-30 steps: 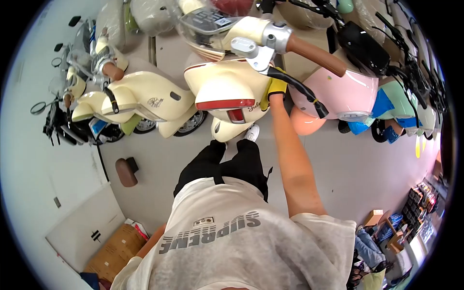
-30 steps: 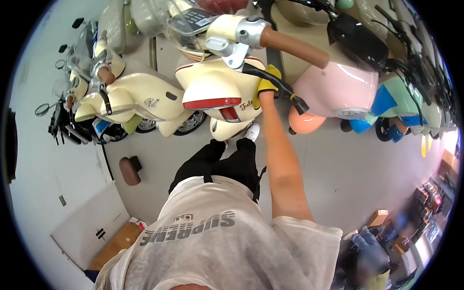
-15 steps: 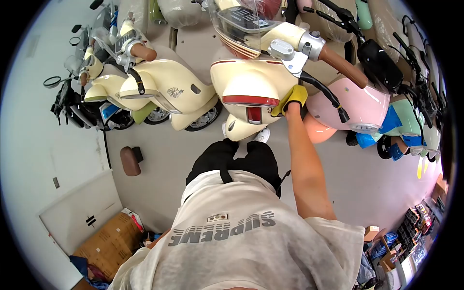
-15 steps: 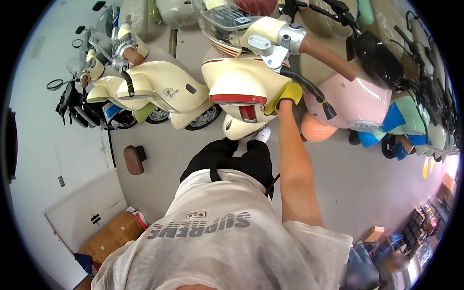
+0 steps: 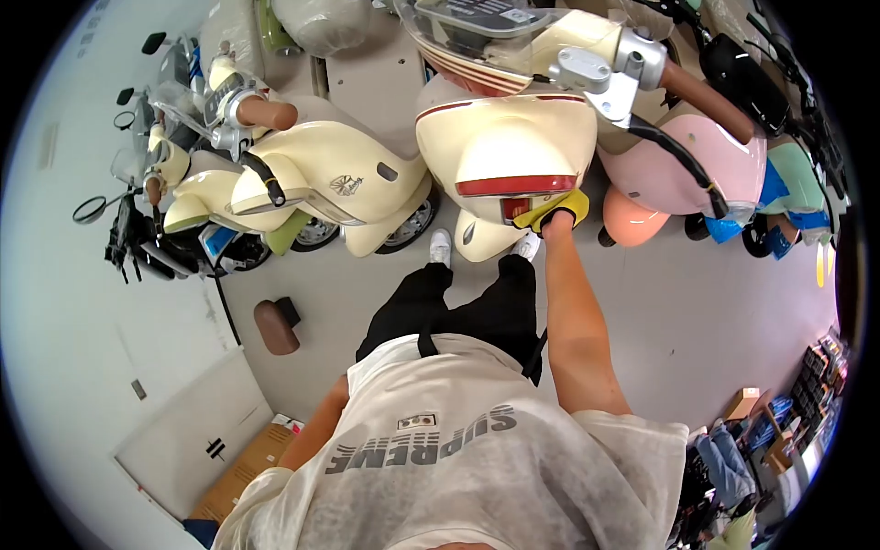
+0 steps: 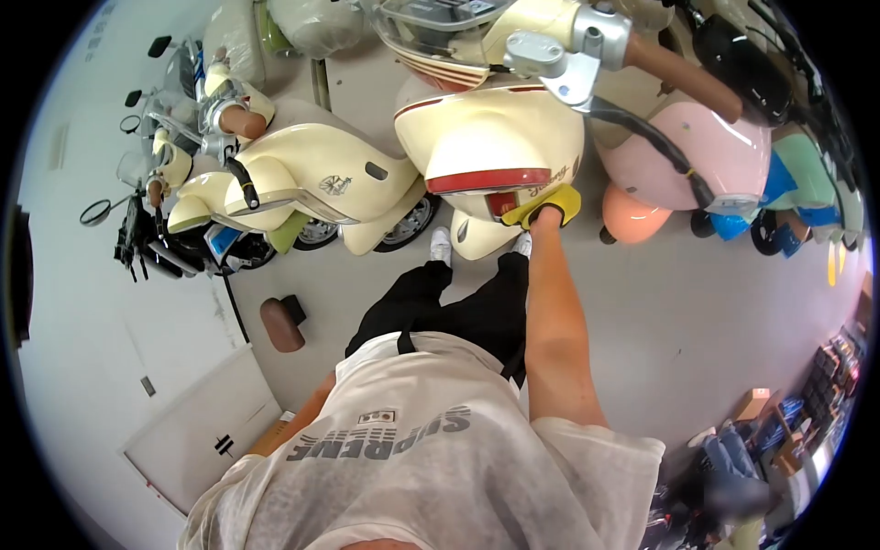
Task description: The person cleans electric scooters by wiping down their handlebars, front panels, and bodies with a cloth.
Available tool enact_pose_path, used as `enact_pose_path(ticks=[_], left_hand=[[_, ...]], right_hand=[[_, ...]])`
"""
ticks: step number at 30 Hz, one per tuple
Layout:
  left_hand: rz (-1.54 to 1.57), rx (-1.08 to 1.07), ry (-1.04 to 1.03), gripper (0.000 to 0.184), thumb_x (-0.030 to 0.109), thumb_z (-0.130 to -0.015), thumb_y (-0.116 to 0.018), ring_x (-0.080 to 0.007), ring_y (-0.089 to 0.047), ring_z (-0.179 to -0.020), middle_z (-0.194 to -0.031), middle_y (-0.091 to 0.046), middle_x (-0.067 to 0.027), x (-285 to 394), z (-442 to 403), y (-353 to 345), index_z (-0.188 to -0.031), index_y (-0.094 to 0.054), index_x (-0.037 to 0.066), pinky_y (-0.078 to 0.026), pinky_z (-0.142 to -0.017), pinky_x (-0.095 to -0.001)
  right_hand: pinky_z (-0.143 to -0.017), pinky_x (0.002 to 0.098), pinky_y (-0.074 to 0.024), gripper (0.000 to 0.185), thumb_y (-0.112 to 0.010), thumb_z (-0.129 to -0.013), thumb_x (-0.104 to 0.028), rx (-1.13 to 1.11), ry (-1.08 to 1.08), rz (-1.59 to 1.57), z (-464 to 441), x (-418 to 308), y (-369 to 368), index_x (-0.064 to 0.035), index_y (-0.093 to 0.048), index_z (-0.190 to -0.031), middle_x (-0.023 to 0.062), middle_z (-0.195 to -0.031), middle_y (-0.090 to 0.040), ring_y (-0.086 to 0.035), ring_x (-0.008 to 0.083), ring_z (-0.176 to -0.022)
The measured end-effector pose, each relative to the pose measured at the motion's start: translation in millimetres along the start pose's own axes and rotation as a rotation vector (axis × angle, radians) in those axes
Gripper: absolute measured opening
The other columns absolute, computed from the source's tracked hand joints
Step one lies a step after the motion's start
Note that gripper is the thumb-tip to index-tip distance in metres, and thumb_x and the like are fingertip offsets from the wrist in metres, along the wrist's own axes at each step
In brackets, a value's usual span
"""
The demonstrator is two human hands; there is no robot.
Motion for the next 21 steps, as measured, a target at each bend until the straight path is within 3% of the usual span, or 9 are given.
enact_pose_path(ticks=[3,4,6,9,12,16,18,21], left_hand=[[0.025,0.087,-0.021,0.041,0.034,-0.095,-0.058,-0.0235,-0.066,-0.093,-0.122,-0.067,-0.0111,11.2,-41.9,70.1,-0.126,-0.064,0.008,-0.052,-0.083,-0.0370],[0.017,0.157,0.195,0.043,0.039,-0.099,-0.054,-0.0231,-0.065,-0.103,-0.130,-0.064,-0.0070,44.2,-34.4,86.4,-0.132,-0.061,0.013,-0.050,-0.089,-0.0372],[0.035,0.161,0.186,0.046,0.039,-0.103,-0.047,-0.0206,-0.057,-0.120,-0.139,-0.058,-0.0049,90.1,-34.3,109.9,-0.141,-0.052,0.015,-0.044,-0.099,-0.0400],[0.195,0.104,0.048,0.044,0.039,-0.103,-0.048,-0.0194,-0.056,-0.121,-0.137,-0.060,-0.0033,121.8,-38.2,125.4,-0.141,-0.053,0.016,-0.044,-0.099,-0.0391],[0.133,0.025,0.030,0.044,0.038,-0.104,-0.047,-0.0192,-0.055,-0.122,-0.138,-0.058,-0.0044,120.1,-37.8,131.6,-0.141,-0.053,0.015,-0.044,-0.100,-0.0385],[0.133,-0.024,0.016,0.042,0.034,-0.104,-0.049,-0.0198,-0.055,-0.123,-0.137,-0.059,-0.0073,75.4,-51.4,141.3,-0.139,-0.054,0.012,-0.045,-0.100,-0.0364],[0.106,-0.035,0.000,0.040,0.029,-0.103,-0.050,-0.0203,-0.058,-0.118,-0.132,-0.061,-0.0096,55.9,-63.4,147.7,-0.137,-0.055,0.010,-0.046,-0.098,-0.0339],[0.003,-0.056,0.041,0.040,0.030,-0.102,-0.052,-0.0202,-0.060,-0.110,-0.124,-0.064,-0.0090,59.9,-71.3,157.9,-0.135,-0.057,0.009,-0.047,-0.095,-0.0341]], right_hand=[[-0.111,0.0474,-0.0400,0.052,-0.042,-0.102,-0.046,0.082,-0.005,-0.070,31.3,11.7,-16.3,-0.0123,-0.049,-0.140,0.0055,-0.144,-0.051,-0.050,0.0282,-0.128],[-0.111,0.0473,-0.0393,0.053,-0.041,-0.102,-0.046,0.121,-0.016,-0.087,43.9,20.4,-18.0,-0.0108,-0.049,-0.140,0.0064,-0.144,-0.052,-0.049,0.0293,-0.129],[-0.111,0.0501,-0.0393,0.053,-0.039,-0.101,-0.047,0.179,-0.036,-0.103,60.7,43.6,-21.5,-0.0127,-0.049,-0.141,0.0074,-0.148,-0.049,-0.048,0.0304,-0.132],[-0.111,0.0528,-0.0382,0.056,-0.038,-0.101,-0.050,0.054,-0.117,-0.280,65.4,99.8,-23.8,-0.0145,-0.047,-0.144,0.0085,-0.151,-0.045,-0.045,0.0313,-0.135],[-0.113,0.0545,-0.0360,0.058,-0.038,-0.100,-0.048,0.146,-0.071,-0.369,62.2,144.0,-28.6,-0.0145,-0.044,-0.147,0.0082,-0.155,-0.041,-0.042,0.0334,-0.138],[-0.109,0.0570,-0.0392,0.053,-0.038,-0.099,-0.043,0.172,-0.192,-0.500,63.1,165.6,-44.8,-0.0150,-0.049,-0.143,0.0086,-0.149,-0.048,-0.047,0.0352,-0.133],[-0.106,0.0585,-0.0400,0.054,-0.038,-0.098,-0.045,0.031,-0.222,-0.595,75.9,168.7,-77.2,-0.0158,-0.051,-0.140,0.0086,-0.146,-0.051,-0.049,0.0368,-0.131],[-0.103,0.0592,-0.0418,0.056,-0.038,-0.096,-0.049,-0.005,-0.236,-0.692,95.5,175.6,-131.9,-0.0147,-0.053,-0.139,0.0097,-0.144,-0.053,-0.051,0.0370,-0.129]])
Point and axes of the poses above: each hand's wrist, its own z-axis away from the middle knuckle, its own y-axis out of the back of the hand, x = y × z, the point moved 6 cm from there along -z, towards the middle knuckle
